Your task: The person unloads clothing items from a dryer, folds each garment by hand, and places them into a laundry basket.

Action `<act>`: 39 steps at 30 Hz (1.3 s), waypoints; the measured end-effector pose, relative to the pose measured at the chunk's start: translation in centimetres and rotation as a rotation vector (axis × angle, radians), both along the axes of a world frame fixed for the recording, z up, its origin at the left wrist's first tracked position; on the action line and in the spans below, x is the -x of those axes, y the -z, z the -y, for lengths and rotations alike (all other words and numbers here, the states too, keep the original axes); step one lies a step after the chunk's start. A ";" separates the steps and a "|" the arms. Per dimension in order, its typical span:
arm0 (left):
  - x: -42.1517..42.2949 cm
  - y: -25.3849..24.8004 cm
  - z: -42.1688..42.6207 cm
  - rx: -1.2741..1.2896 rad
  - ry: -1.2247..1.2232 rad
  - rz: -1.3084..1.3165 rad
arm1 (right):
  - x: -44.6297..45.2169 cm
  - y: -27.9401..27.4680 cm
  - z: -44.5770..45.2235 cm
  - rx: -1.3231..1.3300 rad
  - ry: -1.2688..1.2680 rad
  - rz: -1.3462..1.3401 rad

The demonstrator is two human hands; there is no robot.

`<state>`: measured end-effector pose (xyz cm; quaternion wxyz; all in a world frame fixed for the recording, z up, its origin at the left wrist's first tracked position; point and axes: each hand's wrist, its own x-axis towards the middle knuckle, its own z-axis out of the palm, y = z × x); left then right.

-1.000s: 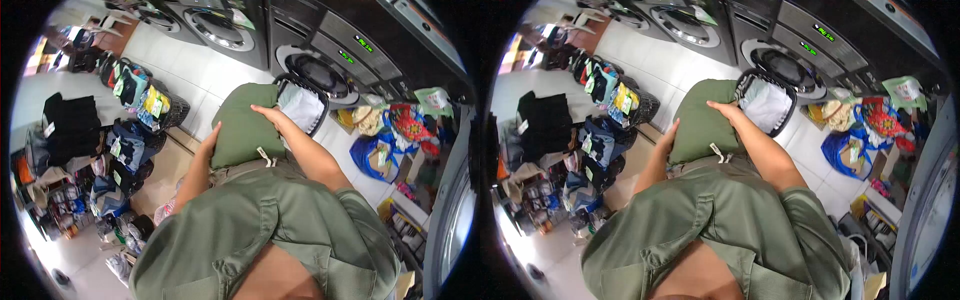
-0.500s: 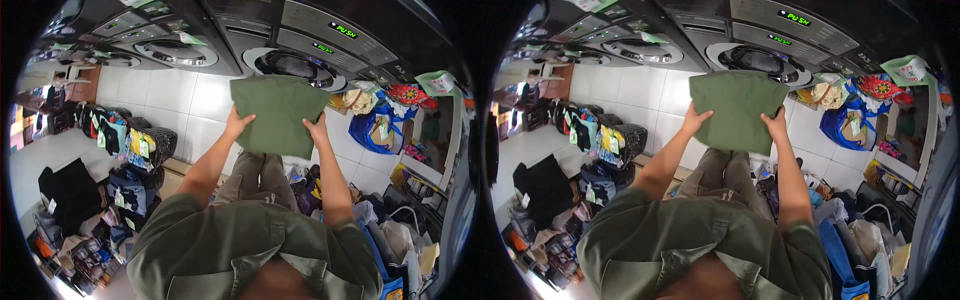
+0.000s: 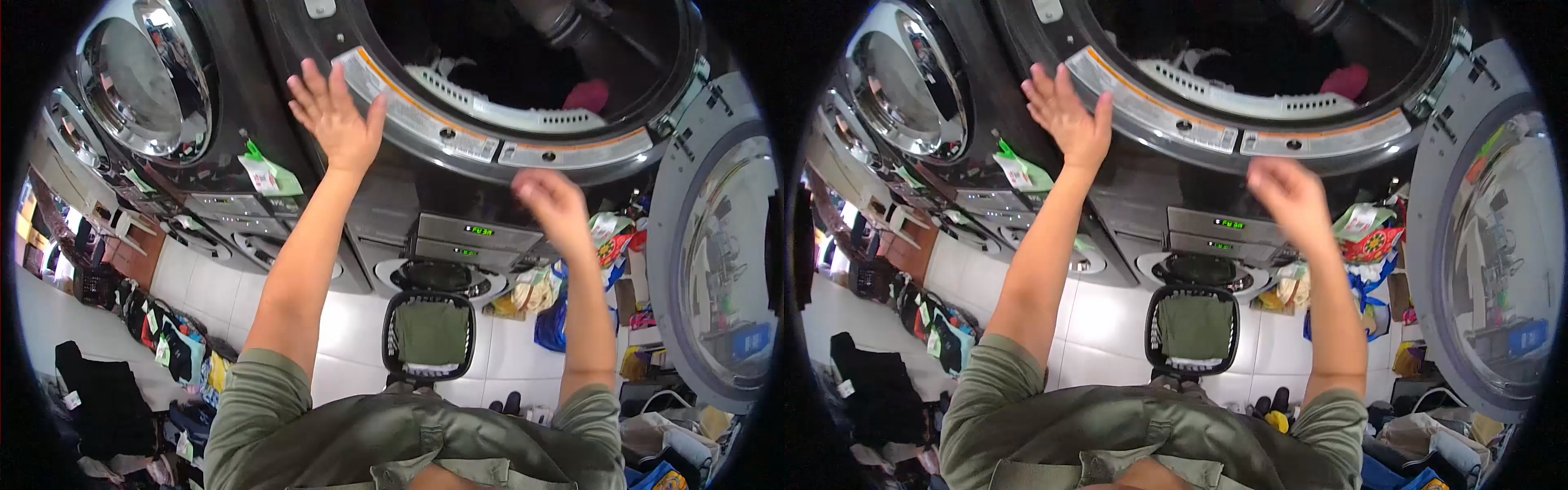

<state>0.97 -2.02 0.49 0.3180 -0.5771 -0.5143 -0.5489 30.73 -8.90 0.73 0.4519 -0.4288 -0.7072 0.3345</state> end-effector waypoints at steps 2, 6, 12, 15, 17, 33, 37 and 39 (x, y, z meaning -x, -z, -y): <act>-0.6 -1.6 -2.2 0.083 -0.127 -0.006 | 1.1 -4.8 -5.4 -0.174 0.111 -0.057; -0.7 -1.3 -2.6 -0.015 -0.141 0.019 | 5.5 -9.3 -18.7 -0.085 0.199 0.136; -0.2 -1.4 -3.1 -0.051 -0.087 0.059 | 11.9 -1.8 -36.1 -0.174 0.181 1.164; 0.0 -1.3 -3.1 -0.046 -0.087 0.065 | 11.6 -3.8 -36.2 -0.220 0.400 1.096; 0.0 -1.1 -2.9 -0.024 -0.095 0.036 | 10.1 -9.1 -35.6 -0.229 0.347 0.863; -9.2 -6.4 4.8 -0.237 0.806 0.430 | 6.4 -24.8 -1.8 -0.323 -0.531 -0.891; -9.9 -9.3 11.8 0.010 1.277 0.709 | 4.4 -19.0 2.1 0.024 -0.072 -0.892; -9.9 -9.0 14.8 0.379 1.336 0.778 | 2.1 -12.6 2.8 0.247 -0.304 -0.718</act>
